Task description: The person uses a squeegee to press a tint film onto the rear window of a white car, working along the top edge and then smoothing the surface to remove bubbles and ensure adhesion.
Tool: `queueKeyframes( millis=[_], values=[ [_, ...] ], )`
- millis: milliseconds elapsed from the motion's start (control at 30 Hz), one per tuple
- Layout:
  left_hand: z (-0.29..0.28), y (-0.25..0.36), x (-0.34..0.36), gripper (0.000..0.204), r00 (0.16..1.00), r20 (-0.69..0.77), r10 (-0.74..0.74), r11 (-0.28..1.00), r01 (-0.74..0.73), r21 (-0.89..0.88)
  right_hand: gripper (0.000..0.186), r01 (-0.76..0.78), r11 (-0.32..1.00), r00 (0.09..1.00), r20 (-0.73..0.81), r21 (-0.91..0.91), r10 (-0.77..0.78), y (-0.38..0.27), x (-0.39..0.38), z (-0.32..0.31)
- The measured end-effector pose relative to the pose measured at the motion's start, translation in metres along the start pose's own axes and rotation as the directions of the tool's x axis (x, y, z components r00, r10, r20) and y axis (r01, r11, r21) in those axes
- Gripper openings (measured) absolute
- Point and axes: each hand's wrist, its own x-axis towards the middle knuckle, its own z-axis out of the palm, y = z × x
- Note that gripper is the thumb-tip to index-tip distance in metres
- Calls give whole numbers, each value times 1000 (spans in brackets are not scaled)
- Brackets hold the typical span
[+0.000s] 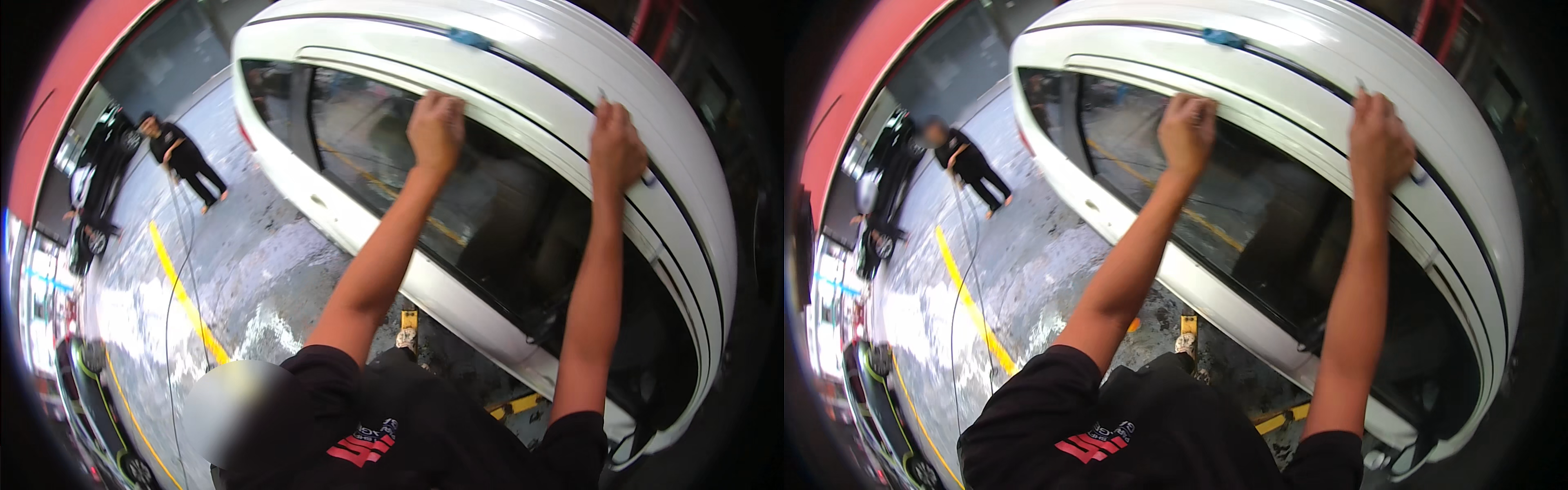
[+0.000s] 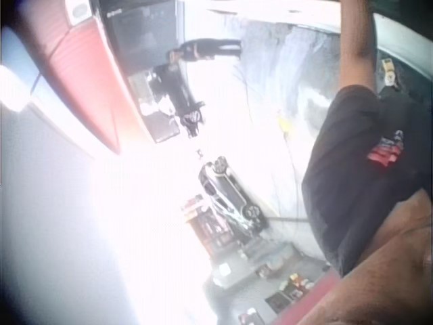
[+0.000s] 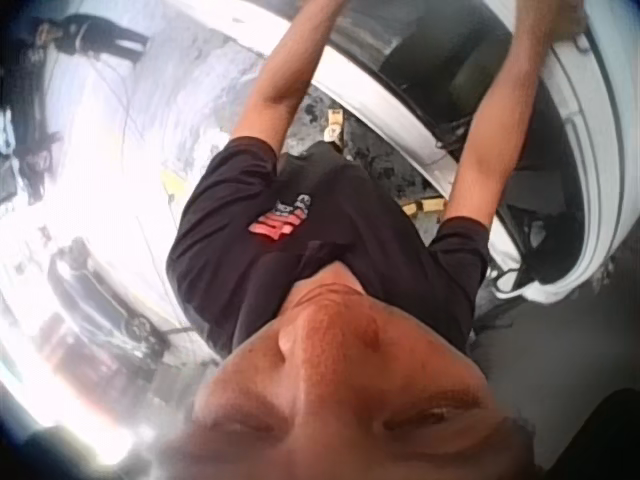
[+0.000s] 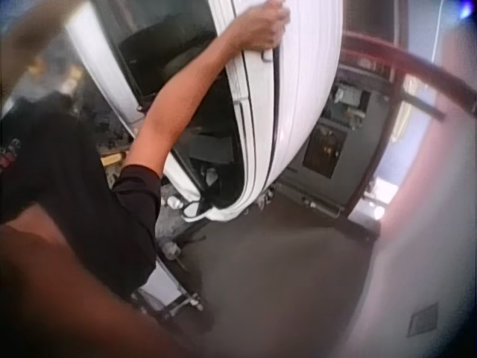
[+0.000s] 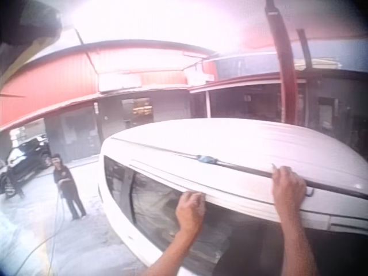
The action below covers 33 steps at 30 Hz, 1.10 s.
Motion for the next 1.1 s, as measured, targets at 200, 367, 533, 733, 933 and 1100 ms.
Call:
queueKeyframes(
  millis=[200,367,533,733,933,1100],
  values=[
    [5,6,-6,7,1000,-4,-11,990,11,138,39,-57,998,990,129,32,53,-1,0,-1],
    [0,11,-1,9,994,-52,-100,994,102,35,39,-59,997,987,151,42,52,1,0,9],
    [-2,2,-6,9,993,-38,-114,992,116,49,39,-50,998,982,185,44,41,6,-5,29],
    [19,6,-12,9,992,121,34,948,-70,311,43,-82,994,970,235,70,63,20,-7,36],
    [9,13,-4,15,987,152,59,929,-110,352,43,-77,992,978,203,96,56,16,-6,26],
    [5,-5,-11,17,972,233,29,951,-99,293,38,-62,998,977,207,13,58,15,-7,35]
  ],
)
